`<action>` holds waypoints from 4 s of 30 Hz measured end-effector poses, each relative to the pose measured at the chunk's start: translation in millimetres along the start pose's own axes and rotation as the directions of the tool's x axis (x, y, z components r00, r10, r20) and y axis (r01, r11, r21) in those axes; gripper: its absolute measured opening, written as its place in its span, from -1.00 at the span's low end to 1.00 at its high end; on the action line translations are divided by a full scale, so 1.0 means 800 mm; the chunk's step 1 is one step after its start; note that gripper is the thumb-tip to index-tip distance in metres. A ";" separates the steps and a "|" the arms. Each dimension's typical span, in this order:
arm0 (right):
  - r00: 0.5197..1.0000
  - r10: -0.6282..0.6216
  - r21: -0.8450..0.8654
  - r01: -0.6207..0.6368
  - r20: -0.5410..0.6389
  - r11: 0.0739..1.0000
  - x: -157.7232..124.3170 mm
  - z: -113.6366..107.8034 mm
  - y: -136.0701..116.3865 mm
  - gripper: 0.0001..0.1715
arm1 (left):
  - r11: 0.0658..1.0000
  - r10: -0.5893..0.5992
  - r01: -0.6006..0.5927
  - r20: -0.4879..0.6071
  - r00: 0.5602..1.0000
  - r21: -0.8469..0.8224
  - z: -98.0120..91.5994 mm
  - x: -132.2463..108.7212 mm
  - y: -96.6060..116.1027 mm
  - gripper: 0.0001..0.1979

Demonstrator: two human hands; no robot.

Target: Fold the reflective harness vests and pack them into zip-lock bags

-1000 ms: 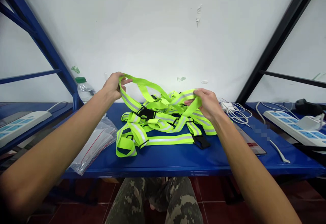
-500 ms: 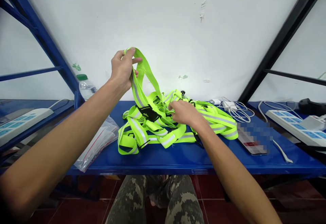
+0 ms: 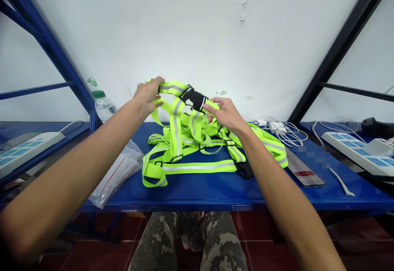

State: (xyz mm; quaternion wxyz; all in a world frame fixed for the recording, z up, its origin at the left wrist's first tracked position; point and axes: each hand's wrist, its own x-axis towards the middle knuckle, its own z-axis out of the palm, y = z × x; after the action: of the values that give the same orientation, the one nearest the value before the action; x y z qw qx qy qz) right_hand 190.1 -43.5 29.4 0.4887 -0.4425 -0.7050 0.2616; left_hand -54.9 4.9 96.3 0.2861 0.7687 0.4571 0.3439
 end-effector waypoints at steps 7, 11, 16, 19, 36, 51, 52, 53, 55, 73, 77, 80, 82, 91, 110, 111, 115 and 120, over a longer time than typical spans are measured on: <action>0.985 -0.066 0.042 0.073 -0.160 0.996 0.037 -0.014 -0.029 -0.63 | 0.980 -0.095 0.034 -0.306 0.947 -0.198 0.031 -0.003 0.002 -0.20; 0.983 -0.113 -0.001 0.114 -0.142 0.994 0.038 -0.015 -0.036 -0.66 | 0.957 0.236 -0.250 -0.107 0.966 -0.147 0.031 -0.012 0.034 -0.37; 0.972 -0.194 0.012 0.197 -0.132 0.980 0.033 -0.013 -0.064 -0.67 | 0.928 0.329 -0.337 0.076 0.941 0.160 0.032 -0.016 0.061 -0.66; 0.992 -0.119 0.104 0.122 -0.028 0.987 0.025 -0.027 -0.071 -0.54 | 0.914 0.361 -0.337 -0.075 0.929 0.225 0.026 -0.006 0.061 -0.78; 0.750 0.359 0.276 -0.241 -0.556 0.931 0.035 -0.129 0.005 -0.83 | 0.974 -0.059 -0.017 -0.321 0.945 -0.227 -0.028 0.017 0.033 -0.75; 0.979 -0.204 -0.323 0.188 -0.016 0.927 -0.001 -0.035 0.007 -0.39 | 0.994 0.013 0.041 0.489 0.872 -0.100 0.038 -0.014 -0.007 -0.69; 0.965 -0.251 -0.322 0.263 0.080 0.909 -0.005 -0.022 -0.004 -0.39 | 0.998 0.031 -0.003 0.500 0.865 -0.056 0.042 -0.015 -0.006 -0.70; 0.948 -0.283 -0.339 0.317 0.147 0.886 -0.008 -0.011 -0.011 -0.37 | 0.998 0.060 -0.058 0.504 0.862 -0.019 0.045 -0.015 -0.005 -0.71; 0.931 -0.293 -0.377 0.358 0.219 0.855 -0.010 0.007 -0.017 -0.36 | 0.984 0.126 -0.172 0.499 0.857 0.048 0.051 -0.016 -0.004 -0.73; 0.975 0.076 0.253 -0.130 0.211 0.959 -0.003 -0.018 0.015 -0.57 | 0.423 0.468 -0.424 0.207 0.859 0.801 0.091 -0.064 0.002 -0.65; 0.970 0.070 0.233 -0.125 0.233 0.964 -0.004 -0.020 0.012 -0.63 | 0.401 0.456 -0.449 0.250 0.854 0.799 0.096 -0.066 0.003 -0.64; 0.972 0.109 0.195 -0.151 0.210 0.969 -0.006 -0.028 0.017 -0.58 | 0.449 0.425 -0.441 0.249 0.871 0.777 0.091 -0.066 -0.004 -0.64; 0.980 0.139 0.202 -0.167 0.146 0.965 -0.006 -0.038 0.024 -0.57 | 0.510 0.409 -0.403 0.198 0.891 0.760 0.079 -0.066 -0.016 -0.63; 0.824 0.227 0.466 0.050 -0.519 0.883 0.049 -0.076 0.037 -0.76 | 0.807 0.176 -0.268 0.219 0.960 0.527 0.066 -0.056 -0.036 -0.38; 0.994 0.092 -0.633 -0.032 0.062 0.774 -0.045 0.018 0.032 -0.05 | 0.499 -0.311 0.096 -0.074 0.947 -0.861 0.099 0.018 0.025 -0.70; 0.984 0.152 -0.700 -0.043 0.094 0.713 -0.045 0.020 0.042 -0.22 | 0.480 -0.322 0.094 -0.076 0.944 -0.872 0.092 0.021 0.022 -0.65; 0.982 0.173 -0.748 -0.058 0.077 0.661 -0.026 -0.006 0.065 -0.23 | 0.533 -0.347 0.002 -0.216 0.912 -0.846 0.054 0.030 -0.002 -0.53; 0.981 0.182 -0.589 -0.184 -0.064 0.787 0.006 -0.069 0.056 -0.51 | 0.493 -0.490 -0.087 -0.359 0.794 -0.866 0.012 0.031 -0.035 -0.53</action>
State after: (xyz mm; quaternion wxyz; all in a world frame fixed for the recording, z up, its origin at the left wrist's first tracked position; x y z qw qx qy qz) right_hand 257.1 -21.7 17.3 0.2998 -0.6394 -0.7041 0.0742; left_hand -53.1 37.5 75.9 0.5151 0.3260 0.3833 0.6939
